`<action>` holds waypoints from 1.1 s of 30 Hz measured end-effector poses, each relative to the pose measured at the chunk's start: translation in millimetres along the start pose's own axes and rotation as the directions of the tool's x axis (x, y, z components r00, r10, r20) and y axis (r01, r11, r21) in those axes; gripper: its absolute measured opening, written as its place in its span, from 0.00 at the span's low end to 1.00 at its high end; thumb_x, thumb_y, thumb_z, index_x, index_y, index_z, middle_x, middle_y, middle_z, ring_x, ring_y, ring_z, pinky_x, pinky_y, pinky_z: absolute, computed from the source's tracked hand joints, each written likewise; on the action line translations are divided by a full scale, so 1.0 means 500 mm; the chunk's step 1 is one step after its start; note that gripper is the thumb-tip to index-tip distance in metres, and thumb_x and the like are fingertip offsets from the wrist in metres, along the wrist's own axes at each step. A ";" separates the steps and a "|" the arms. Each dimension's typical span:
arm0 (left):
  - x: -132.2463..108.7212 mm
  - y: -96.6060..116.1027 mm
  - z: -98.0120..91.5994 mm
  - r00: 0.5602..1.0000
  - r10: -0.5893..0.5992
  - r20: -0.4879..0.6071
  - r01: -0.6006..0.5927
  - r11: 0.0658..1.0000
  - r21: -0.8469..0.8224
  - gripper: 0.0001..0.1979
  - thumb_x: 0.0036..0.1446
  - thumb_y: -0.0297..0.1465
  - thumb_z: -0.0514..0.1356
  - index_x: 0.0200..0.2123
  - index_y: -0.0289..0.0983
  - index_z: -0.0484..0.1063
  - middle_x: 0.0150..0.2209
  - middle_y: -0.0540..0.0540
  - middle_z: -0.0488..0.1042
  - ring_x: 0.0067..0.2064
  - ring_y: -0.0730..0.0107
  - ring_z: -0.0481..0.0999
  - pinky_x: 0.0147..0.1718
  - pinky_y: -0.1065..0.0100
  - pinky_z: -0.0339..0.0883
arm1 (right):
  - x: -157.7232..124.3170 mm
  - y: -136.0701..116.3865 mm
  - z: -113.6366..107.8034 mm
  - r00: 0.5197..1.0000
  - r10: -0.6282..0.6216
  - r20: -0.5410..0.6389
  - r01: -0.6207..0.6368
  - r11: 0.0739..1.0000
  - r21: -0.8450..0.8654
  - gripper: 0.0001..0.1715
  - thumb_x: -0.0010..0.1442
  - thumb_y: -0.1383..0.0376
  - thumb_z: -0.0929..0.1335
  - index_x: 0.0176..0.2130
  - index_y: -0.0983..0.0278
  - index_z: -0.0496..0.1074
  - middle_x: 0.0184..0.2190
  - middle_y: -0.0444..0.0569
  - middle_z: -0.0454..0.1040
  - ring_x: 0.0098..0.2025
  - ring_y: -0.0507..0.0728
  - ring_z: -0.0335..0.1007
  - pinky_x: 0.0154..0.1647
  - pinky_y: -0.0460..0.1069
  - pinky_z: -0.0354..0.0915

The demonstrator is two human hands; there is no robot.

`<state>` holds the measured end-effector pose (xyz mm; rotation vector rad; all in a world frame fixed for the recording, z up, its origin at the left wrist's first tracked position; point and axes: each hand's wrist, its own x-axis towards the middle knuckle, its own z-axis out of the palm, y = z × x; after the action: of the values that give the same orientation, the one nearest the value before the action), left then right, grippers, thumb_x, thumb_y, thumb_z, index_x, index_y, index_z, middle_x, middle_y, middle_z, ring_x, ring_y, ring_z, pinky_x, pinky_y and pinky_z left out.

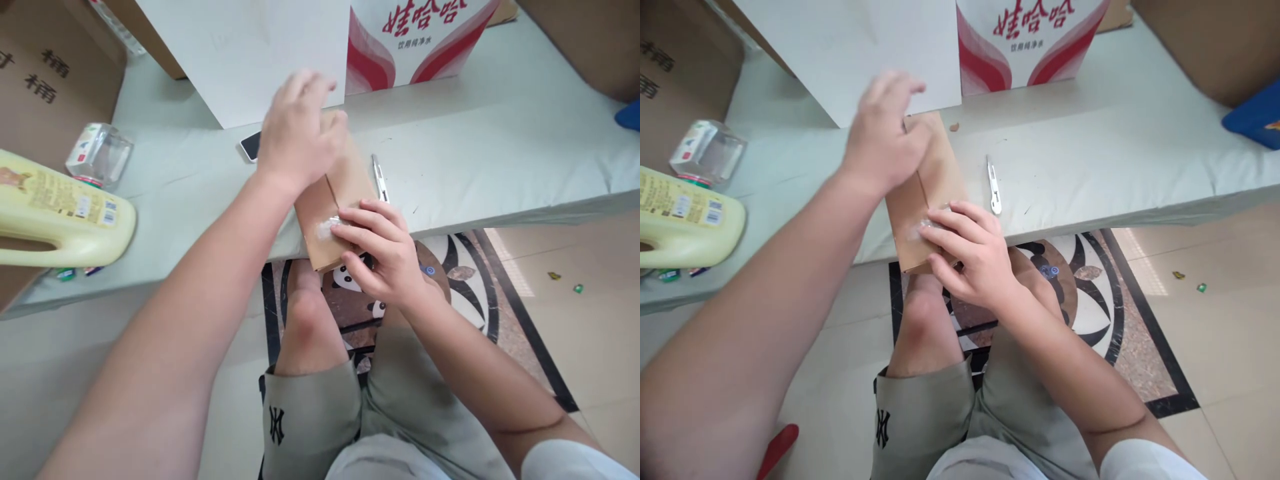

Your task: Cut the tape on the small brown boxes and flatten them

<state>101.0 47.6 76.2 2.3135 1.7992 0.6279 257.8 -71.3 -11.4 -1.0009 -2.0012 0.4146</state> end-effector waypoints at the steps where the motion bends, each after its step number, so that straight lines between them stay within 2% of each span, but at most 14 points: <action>1: 0.016 0.007 0.010 0.997 -0.018 0.069 0.017 1.000 0.018 0.23 0.70 0.29 0.53 0.65 0.33 0.68 0.67 0.39 0.67 0.70 0.50 0.63 0.70 0.53 0.54 | -0.002 -0.001 -0.001 1.000 -0.004 -0.003 0.004 1.000 0.002 0.19 0.65 0.60 0.67 0.53 0.52 0.79 0.57 0.47 0.79 0.64 0.67 0.69 0.73 0.69 0.60; 4: 0.034 0.012 0.040 0.979 -0.092 0.184 0.086 0.995 0.042 0.23 0.71 0.36 0.54 0.66 0.41 0.68 0.66 0.39 0.69 0.66 0.38 0.67 0.65 0.38 0.57 | -0.016 0.002 -0.009 0.998 -0.028 -0.063 0.030 0.999 0.033 0.21 0.67 0.58 0.65 0.57 0.52 0.75 0.58 0.49 0.77 0.65 0.67 0.69 0.72 0.68 0.61; 6: 0.031 0.008 0.048 0.971 -0.129 0.202 0.122 0.991 0.046 0.25 0.71 0.39 0.54 0.68 0.45 0.66 0.67 0.40 0.67 0.67 0.36 0.66 0.65 0.35 0.54 | -0.026 0.019 -0.016 0.983 0.015 -0.181 -0.005 0.999 0.053 0.23 0.69 0.56 0.63 0.60 0.53 0.71 0.59 0.52 0.75 0.65 0.67 0.69 0.69 0.67 0.65; 9: 0.025 0.004 0.044 0.970 -0.133 0.201 0.132 0.991 0.019 0.25 0.71 0.38 0.54 0.69 0.44 0.65 0.67 0.41 0.66 0.67 0.38 0.65 0.65 0.35 0.52 | -0.034 0.075 -0.018 0.929 0.228 -0.290 -0.243 0.970 -0.014 0.23 0.70 0.59 0.59 0.60 0.55 0.70 0.56 0.55 0.74 0.62 0.66 0.70 0.63 0.66 0.69; 12: 0.024 0.006 0.039 0.975 -0.127 0.183 0.132 0.991 -0.016 0.24 0.70 0.36 0.55 0.67 0.43 0.67 0.66 0.41 0.68 0.66 0.41 0.66 0.66 0.37 0.52 | -0.029 0.141 -0.003 0.884 0.450 -0.125 -0.467 0.863 -0.192 0.23 0.66 0.59 0.63 0.58 0.59 0.73 0.61 0.61 0.70 0.65 0.73 0.64 0.64 0.73 0.64; 15: 0.027 0.009 0.040 0.974 -0.145 0.175 0.149 0.989 -0.012 0.24 0.68 0.35 0.57 0.66 0.44 0.68 0.65 0.41 0.69 0.66 0.40 0.67 0.66 0.37 0.52 | -0.022 0.180 0.008 0.851 0.524 0.025 -0.476 0.792 -0.383 0.22 0.62 0.59 0.67 0.54 0.60 0.76 0.63 0.62 0.69 0.66 0.78 0.60 0.63 0.76 0.60; 17: 0.029 0.009 0.042 0.971 -0.155 0.183 0.155 0.988 0.012 0.25 0.69 0.37 0.57 0.67 0.45 0.67 0.67 0.41 0.67 0.66 0.39 0.66 0.65 0.37 0.52 | -0.020 0.186 0.002 0.844 0.536 0.006 -0.477 0.756 -0.447 0.15 0.61 0.61 0.66 0.46 0.62 0.77 0.56 0.62 0.73 0.59 0.75 0.66 0.58 0.71 0.63; 19: 0.029 0.009 0.043 0.968 -0.158 0.194 0.156 0.987 0.029 0.25 0.69 0.38 0.55 0.68 0.46 0.66 0.68 0.41 0.66 0.66 0.39 0.65 0.65 0.37 0.52 | -0.025 0.182 -0.017 0.808 0.587 -0.042 -0.542 0.715 -0.443 0.08 0.60 0.64 0.66 0.38 0.62 0.74 0.45 0.60 0.76 0.47 0.68 0.70 0.48 0.64 0.67; 22: 0.031 0.008 0.044 0.967 -0.158 0.200 0.153 0.987 0.041 0.25 0.70 0.38 0.55 0.68 0.45 0.65 0.67 0.40 0.66 0.65 0.39 0.66 0.64 0.38 0.53 | -0.050 0.161 -0.057 0.727 0.683 -0.069 -0.672 0.687 -0.277 0.04 0.61 0.64 0.66 0.39 0.60 0.69 0.31 0.49 0.73 0.29 0.58 0.65 0.33 0.53 0.62; 25: 0.033 0.008 0.045 0.968 -0.159 0.193 0.152 0.987 0.051 0.25 0.70 0.38 0.54 0.68 0.46 0.66 0.66 0.40 0.67 0.64 0.38 0.67 0.62 0.39 0.55 | -0.097 0.125 -0.096 0.695 0.717 -0.058 -0.711 0.697 0.095 0.07 0.64 0.62 0.65 0.44 0.57 0.68 0.25 0.40 0.69 0.23 0.53 0.60 0.26 0.49 0.57; 27: 0.033 0.009 0.045 0.968 -0.163 0.190 0.156 0.986 0.049 0.25 0.69 0.37 0.55 0.68 0.46 0.66 0.66 0.39 0.67 0.64 0.37 0.67 0.62 0.38 0.55 | -0.133 0.095 -0.117 0.711 0.699 -0.077 -0.636 0.686 0.353 0.08 0.66 0.60 0.65 0.44 0.57 0.70 0.24 0.40 0.68 0.23 0.52 0.62 0.26 0.48 0.59; 29: 0.032 0.011 0.045 0.968 -0.165 0.187 0.159 0.986 0.044 0.25 0.69 0.37 0.55 0.68 0.46 0.67 0.65 0.40 0.68 0.64 0.37 0.68 0.62 0.37 0.55 | -0.167 0.065 -0.135 0.748 0.653 -0.120 -0.511 0.681 0.525 0.09 0.66 0.57 0.67 0.45 0.56 0.73 0.25 0.41 0.69 0.26 0.52 0.65 0.27 0.48 0.63; 31: 0.031 0.013 0.044 0.970 -0.165 0.181 0.163 0.986 0.030 0.25 0.69 0.37 0.55 0.67 0.46 0.67 0.64 0.41 0.69 0.64 0.38 0.68 0.62 0.38 0.55 | -0.192 0.036 -0.153 0.795 0.589 -0.144 -0.409 0.697 0.589 0.12 0.67 0.54 0.68 0.46 0.55 0.75 0.26 0.43 0.70 0.27 0.54 0.67 0.28 0.50 0.67; 33: 0.030 0.013 0.044 0.970 -0.167 0.174 0.168 0.986 0.009 0.24 0.69 0.37 0.56 0.67 0.46 0.68 0.64 0.41 0.69 0.64 0.39 0.68 0.63 0.38 0.54 | -0.207 0.008 -0.168 0.846 0.512 -0.149 -0.354 0.748 0.562 0.12 0.65 0.54 0.70 0.48 0.54 0.74 0.29 0.45 0.72 0.29 0.56 0.70 0.30 0.53 0.70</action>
<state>118.8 62.9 62.1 2.1091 1.8806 0.3917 361.4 -154.9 -19.5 -1.0974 -1.2577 0.9486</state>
